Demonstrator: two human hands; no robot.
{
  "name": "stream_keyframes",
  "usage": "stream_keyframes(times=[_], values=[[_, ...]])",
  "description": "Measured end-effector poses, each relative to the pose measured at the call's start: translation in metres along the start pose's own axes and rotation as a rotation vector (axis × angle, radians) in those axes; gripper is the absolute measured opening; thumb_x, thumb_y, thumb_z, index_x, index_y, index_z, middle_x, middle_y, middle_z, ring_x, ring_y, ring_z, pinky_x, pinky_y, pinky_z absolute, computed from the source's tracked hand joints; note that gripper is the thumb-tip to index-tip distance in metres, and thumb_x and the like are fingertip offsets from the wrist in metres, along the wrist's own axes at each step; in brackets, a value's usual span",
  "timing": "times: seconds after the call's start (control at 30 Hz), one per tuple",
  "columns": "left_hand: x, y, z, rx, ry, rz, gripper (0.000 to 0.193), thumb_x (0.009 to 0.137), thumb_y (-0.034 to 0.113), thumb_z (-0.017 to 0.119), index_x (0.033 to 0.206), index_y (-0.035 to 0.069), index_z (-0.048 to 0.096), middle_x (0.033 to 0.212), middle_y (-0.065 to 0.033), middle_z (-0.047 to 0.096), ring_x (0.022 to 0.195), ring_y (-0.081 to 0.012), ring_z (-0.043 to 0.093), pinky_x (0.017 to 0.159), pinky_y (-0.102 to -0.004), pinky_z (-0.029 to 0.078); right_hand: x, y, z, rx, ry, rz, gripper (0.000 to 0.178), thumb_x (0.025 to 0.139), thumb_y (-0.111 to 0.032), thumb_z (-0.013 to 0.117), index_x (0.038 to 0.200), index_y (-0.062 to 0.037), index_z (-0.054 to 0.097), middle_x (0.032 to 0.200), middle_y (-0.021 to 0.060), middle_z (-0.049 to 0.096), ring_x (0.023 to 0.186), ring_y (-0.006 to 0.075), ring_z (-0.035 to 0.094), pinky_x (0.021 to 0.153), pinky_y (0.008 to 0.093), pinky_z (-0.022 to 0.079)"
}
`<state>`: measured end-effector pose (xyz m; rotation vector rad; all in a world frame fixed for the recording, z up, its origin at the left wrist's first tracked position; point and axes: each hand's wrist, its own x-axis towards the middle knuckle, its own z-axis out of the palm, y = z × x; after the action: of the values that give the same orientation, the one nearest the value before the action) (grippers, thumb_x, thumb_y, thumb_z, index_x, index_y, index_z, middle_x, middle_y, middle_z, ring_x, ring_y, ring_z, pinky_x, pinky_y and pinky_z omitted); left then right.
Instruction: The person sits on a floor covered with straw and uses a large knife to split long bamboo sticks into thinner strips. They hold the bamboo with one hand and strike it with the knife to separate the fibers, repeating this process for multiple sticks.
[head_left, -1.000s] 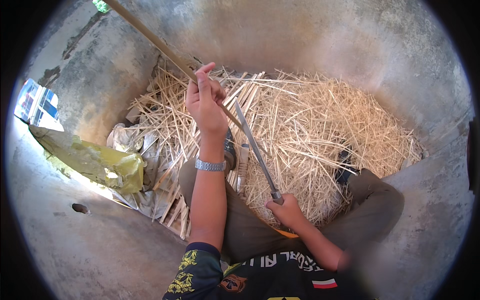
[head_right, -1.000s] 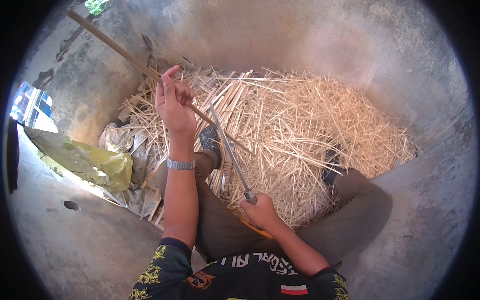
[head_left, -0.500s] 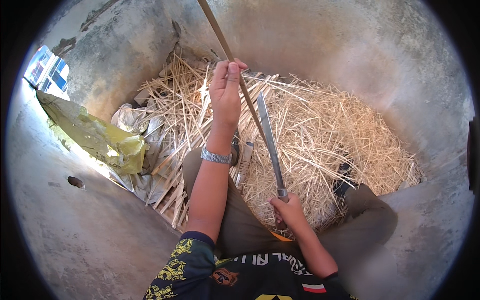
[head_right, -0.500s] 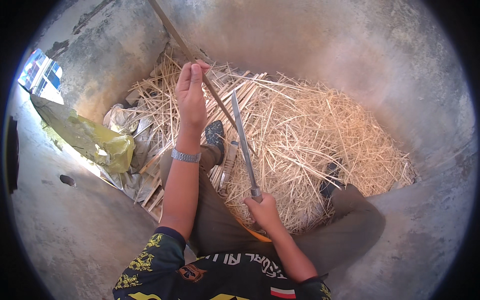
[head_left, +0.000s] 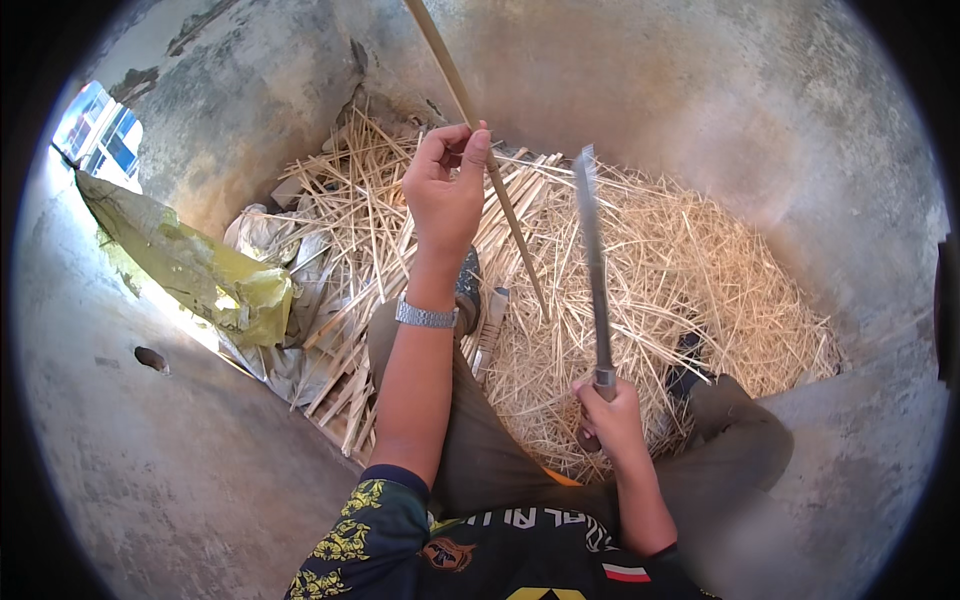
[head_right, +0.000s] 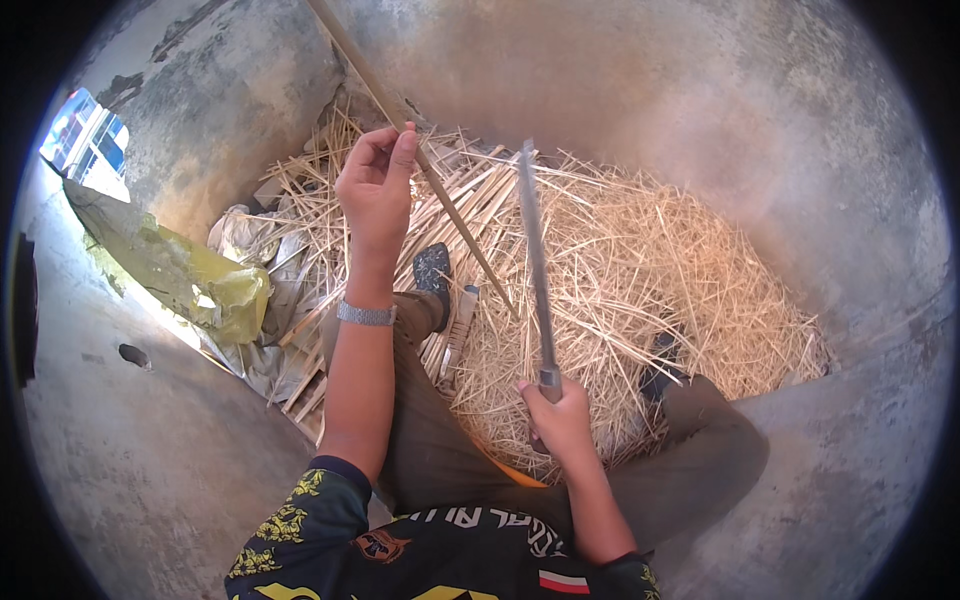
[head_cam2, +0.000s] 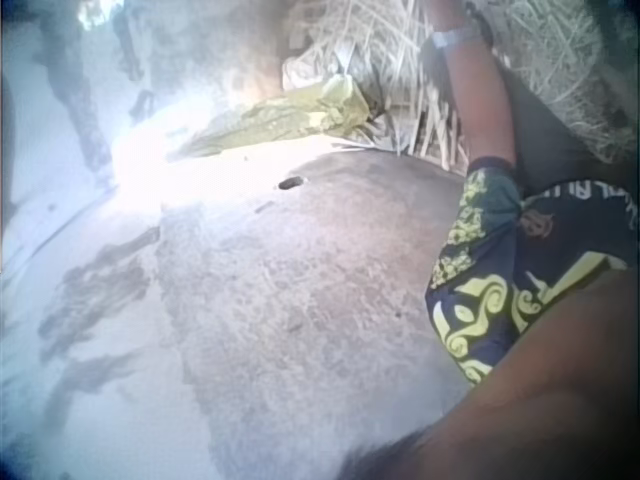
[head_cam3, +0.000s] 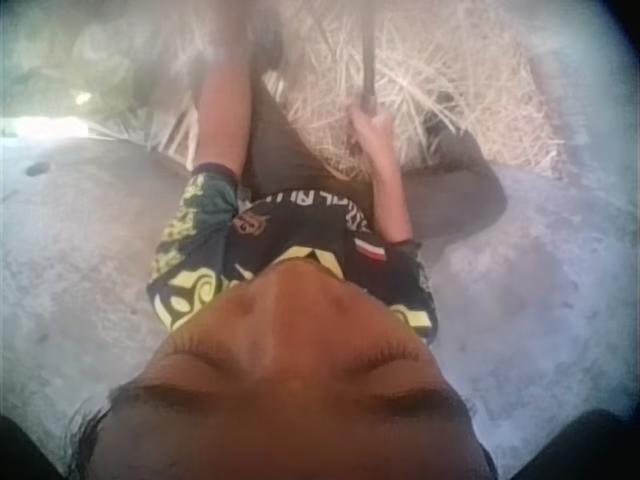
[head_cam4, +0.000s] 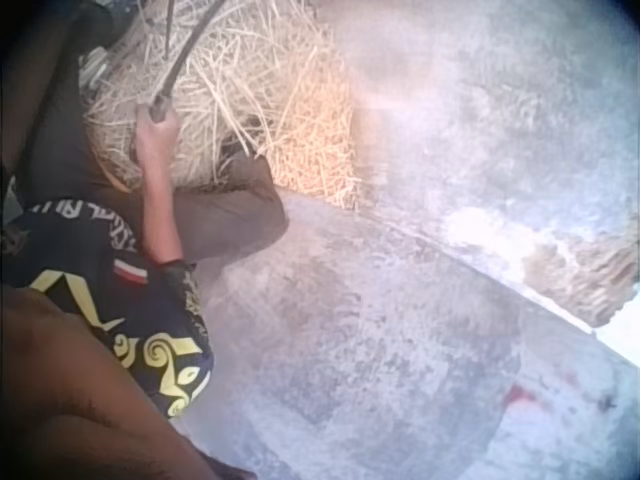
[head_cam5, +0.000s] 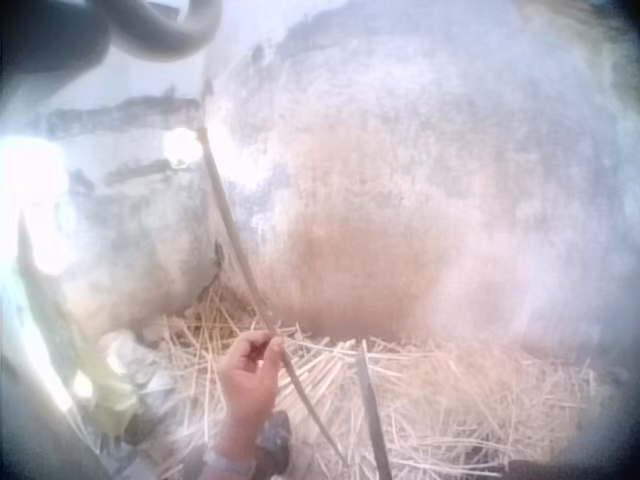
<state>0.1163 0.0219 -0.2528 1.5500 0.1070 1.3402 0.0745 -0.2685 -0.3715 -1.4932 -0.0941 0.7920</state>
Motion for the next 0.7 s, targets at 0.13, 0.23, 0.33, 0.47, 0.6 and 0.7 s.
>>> stream_keyframes(times=[0.13,0.23,0.33,0.47,0.6,0.7], values=[[-0.003,-0.003,0.010,0.173,0.030,0.129,0.017,0.097,0.011,0.072,0.106,-0.003,0.069,0.096,-0.0047,0.071,0.087,-0.0073,0.064,0.079,-0.0238,0.053,0.001,0.017,0.010,0.123,-0.022,-0.076,0.021,0.095,-0.010,0.067,0.079,-0.0054,0.054,0.055,-0.0011,0.048,0.039,0.0079,0.042,0.038,0.0267,0.035],[-0.006,0.000,0.016,0.230,0.068,0.247,0.014,0.094,0.009,0.074,0.097,-0.003,0.069,0.085,-0.0074,0.067,0.072,-0.0118,0.065,0.067,-0.0251,0.053,0.003,0.012,0.013,-0.003,-0.070,0.073,0.023,0.095,-0.010,0.067,0.077,-0.0062,0.053,0.055,-0.0013,0.048,0.039,0.0080,0.042,0.038,0.0271,0.035],[-0.002,-0.004,0.008,0.165,0.063,0.199,0.014,0.094,0.010,0.074,0.096,-0.003,0.069,0.086,-0.0070,0.067,0.072,-0.0113,0.065,0.066,-0.0252,0.053,0.004,0.002,0.009,-0.079,-0.018,0.063,0.025,0.095,-0.012,0.068,0.075,-0.0062,0.053,0.055,-0.0012,0.049,0.039,0.0080,0.043,0.037,0.0272,0.035],[-0.004,-0.003,0.006,0.195,0.030,0.120,0.016,0.098,0.012,0.071,0.106,-0.003,0.069,0.096,-0.0049,0.071,0.084,-0.0078,0.065,0.077,-0.0228,0.053,-0.007,0.004,0.005,0.050,0.024,-0.051,0.031,0.095,-0.016,0.069,0.071,-0.0070,0.053,0.054,-0.0010,0.050,0.039,0.0086,0.045,0.037,0.0277,0.035],[-0.006,-0.006,0.011,0.175,0.000,0.130,0.015,0.098,0.010,0.071,0.105,-0.003,0.068,0.096,-0.0047,0.071,0.084,-0.0077,0.065,0.077,-0.0223,0.053,0.006,0.022,0.009,0.120,-0.051,-0.025,0.032,0.094,-0.017,0.071,0.069,-0.0070,0.054,0.056,-0.0026,0.051,0.044,0.0084,0.046,0.042,0.0277,0.036],[-0.007,0.001,0.010,0.183,-0.046,0.140,0.015,0.097,0.010,0.071,0.104,-0.003,0.068,0.097,-0.0049,0.071,0.085,-0.0076,0.065,0.077,-0.0219,0.053,0.014,0.017,0.004,-0.391,0.028,-0.146,0.031,0.093,-0.015,0.072,0.068,-0.0060,0.055,0.057,-0.0035,0.051,0.050,0.0078,0.046,0.049,0.0277,0.037]])
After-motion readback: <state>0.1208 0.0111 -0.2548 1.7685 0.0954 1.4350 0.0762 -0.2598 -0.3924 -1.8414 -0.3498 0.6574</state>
